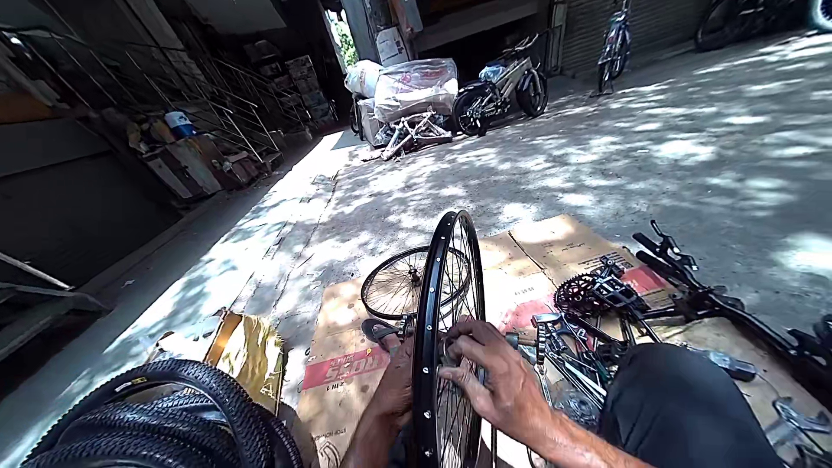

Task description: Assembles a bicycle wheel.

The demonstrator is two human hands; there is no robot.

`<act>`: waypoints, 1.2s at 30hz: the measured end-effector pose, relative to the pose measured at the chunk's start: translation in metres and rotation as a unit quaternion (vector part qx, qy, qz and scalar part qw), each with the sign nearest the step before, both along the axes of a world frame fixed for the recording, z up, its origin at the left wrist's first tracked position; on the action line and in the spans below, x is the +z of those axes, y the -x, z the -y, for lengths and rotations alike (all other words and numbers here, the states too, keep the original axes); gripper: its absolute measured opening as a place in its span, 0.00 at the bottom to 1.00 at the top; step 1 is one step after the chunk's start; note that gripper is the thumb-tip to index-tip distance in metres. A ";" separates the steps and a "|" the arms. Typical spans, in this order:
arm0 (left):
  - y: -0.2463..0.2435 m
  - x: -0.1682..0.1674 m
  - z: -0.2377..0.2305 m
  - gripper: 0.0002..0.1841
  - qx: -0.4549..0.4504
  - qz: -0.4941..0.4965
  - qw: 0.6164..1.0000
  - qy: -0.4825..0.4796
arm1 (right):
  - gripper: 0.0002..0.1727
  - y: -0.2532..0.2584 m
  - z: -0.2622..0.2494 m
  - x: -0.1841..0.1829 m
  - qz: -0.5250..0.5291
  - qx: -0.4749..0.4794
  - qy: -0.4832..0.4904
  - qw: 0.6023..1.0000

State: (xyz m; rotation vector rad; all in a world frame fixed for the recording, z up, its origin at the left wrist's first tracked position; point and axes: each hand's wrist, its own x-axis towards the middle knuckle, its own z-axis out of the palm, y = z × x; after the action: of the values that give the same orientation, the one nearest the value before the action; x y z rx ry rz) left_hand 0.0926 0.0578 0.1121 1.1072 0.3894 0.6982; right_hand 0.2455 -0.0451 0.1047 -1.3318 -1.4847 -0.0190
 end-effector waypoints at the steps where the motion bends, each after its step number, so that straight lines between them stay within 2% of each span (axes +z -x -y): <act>1: 0.000 -0.006 0.003 0.15 0.025 0.009 1.000 0.003 | 0.13 -0.011 0.005 0.000 -0.012 -0.008 0.009 1.000; 4: 0.005 -0.012 0.006 0.29 0.050 0.018 0.999 -0.004 | 0.11 -0.042 0.021 -0.012 -0.076 -0.032 0.038 0.996; 7: 0.001 0.016 0.007 0.32 0.067 -0.005 0.997 -0.029 | 0.16 -0.050 0.040 -0.049 -0.227 -0.006 0.137 0.964; 8: -0.007 0.030 0.003 0.32 0.062 -0.005 0.997 -0.043 | 0.18 -0.045 0.046 -0.063 -0.325 0.014 0.173 0.930; 9: -0.016 0.044 -0.003 0.33 0.049 0.005 0.997 -0.054 | 0.20 -0.037 0.051 -0.076 -0.442 0.025 0.205 0.873; 11: -0.036 0.069 -0.012 0.33 0.024 0.012 0.997 -0.072 | 0.24 -0.021 0.051 -0.098 -0.634 -0.037 0.264 0.726; 12: -0.046 0.078 -0.015 0.30 0.022 0.010 0.997 -0.070 | 0.25 -0.018 0.044 -0.110 -0.692 -0.089 0.284 0.658; 13: -0.054 0.084 -0.018 0.26 0.025 0.010 0.998 -0.064 | 0.25 -0.017 0.034 -0.123 -0.718 -0.137 0.301 0.613; 14: -0.060 0.087 -0.020 0.23 0.028 0.020 0.998 -0.058 | 0.24 -0.018 0.022 -0.137 -0.724 -0.177 0.313 0.589; 15: -0.064 0.086 -0.022 0.20 0.027 0.038 0.997 -0.057 | 0.25 -0.020 0.009 -0.150 -0.717 -0.206 0.324 0.582; 18: -0.057 0.069 -0.014 0.18 0.004 0.086 0.993 -0.081 | 0.36 -0.037 -0.024 -0.187 -0.703 -0.228 0.345 0.579; 20: -0.032 0.045 0.003 0.29 -0.006 0.083 0.989 -0.119 | 0.37 -0.051 -0.040 -0.208 -0.683 -0.228 0.340 0.605; 22: 0.007 0.007 0.027 0.41 -0.016 0.086 0.991 -0.104 | 0.31 -0.066 -0.052 -0.231 -0.657 -0.218 0.333 0.641; 23: 0.027 -0.019 0.037 0.40 -0.027 0.079 0.993 -0.083 | 0.26 -0.072 -0.056 -0.246 -0.641 -0.215 0.331 0.659; 24: 0.046 -0.042 0.048 0.31 -0.008 0.054 0.997 -0.050 | 0.22 -0.077 -0.058 -0.260 -0.631 -0.201 0.333 0.672; 25: 0.062 -0.063 0.059 0.28 0.032 0.004 0.999 -0.029 | 0.18 -0.078 -0.060 -0.267 -0.628 -0.186 0.332 0.679; 26: 0.076 -0.081 0.070 0.29 0.083 -0.087 0.992 -0.029 | 0.17 -0.075 -0.060 -0.267 -0.633 -0.164 0.332 0.679; 27: 0.086 -0.095 0.080 0.31 0.133 -0.207 0.968 -0.046 | 0.16 -0.069 -0.057 -0.259 -0.641 -0.148 0.332 0.677; 28: 0.094 -0.107 0.090 0.31 0.160 -0.324 0.931 -0.060 | 0.17 -0.063 -0.052 -0.244 -0.639 -0.130 0.335 0.681; 29: 0.100 -0.116 0.100 0.30 0.174 -0.391 0.902 -0.064 | 0.18 -0.060 -0.045 -0.232 -0.626 -0.116 0.342 0.691; 31: 0.107 -0.123 0.121 0.28 0.221 -0.399 0.888 -0.051 | 0.19 -0.054 -0.033 -0.201 -0.578 -0.100 0.376 0.717; 33: 0.108 -0.123 0.139 0.25 0.262 -0.367 0.891 -0.056 | 0.19 -0.047 -0.032 -0.171 -0.541 -0.125 0.441 0.705; 34: 0.108 -0.124 0.145 0.25 0.273 -0.343 0.895 -0.079 | 0.22 -0.049 -0.034 -0.170 -0.532 -0.117 0.461 0.700; 36: 0.107 -0.127 0.151 0.31 0.273 -0.299 0.903 -0.145 | 0.24 -0.065 -0.028 -0.217 -0.467 -0.048 0.429 0.772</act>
State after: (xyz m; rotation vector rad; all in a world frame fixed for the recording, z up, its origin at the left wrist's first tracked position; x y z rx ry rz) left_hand -0.0146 -0.0937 -0.0154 1.5143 1.1873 0.9155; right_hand 0.3100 -0.0176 -0.1121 -1.7149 -0.5041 1.2208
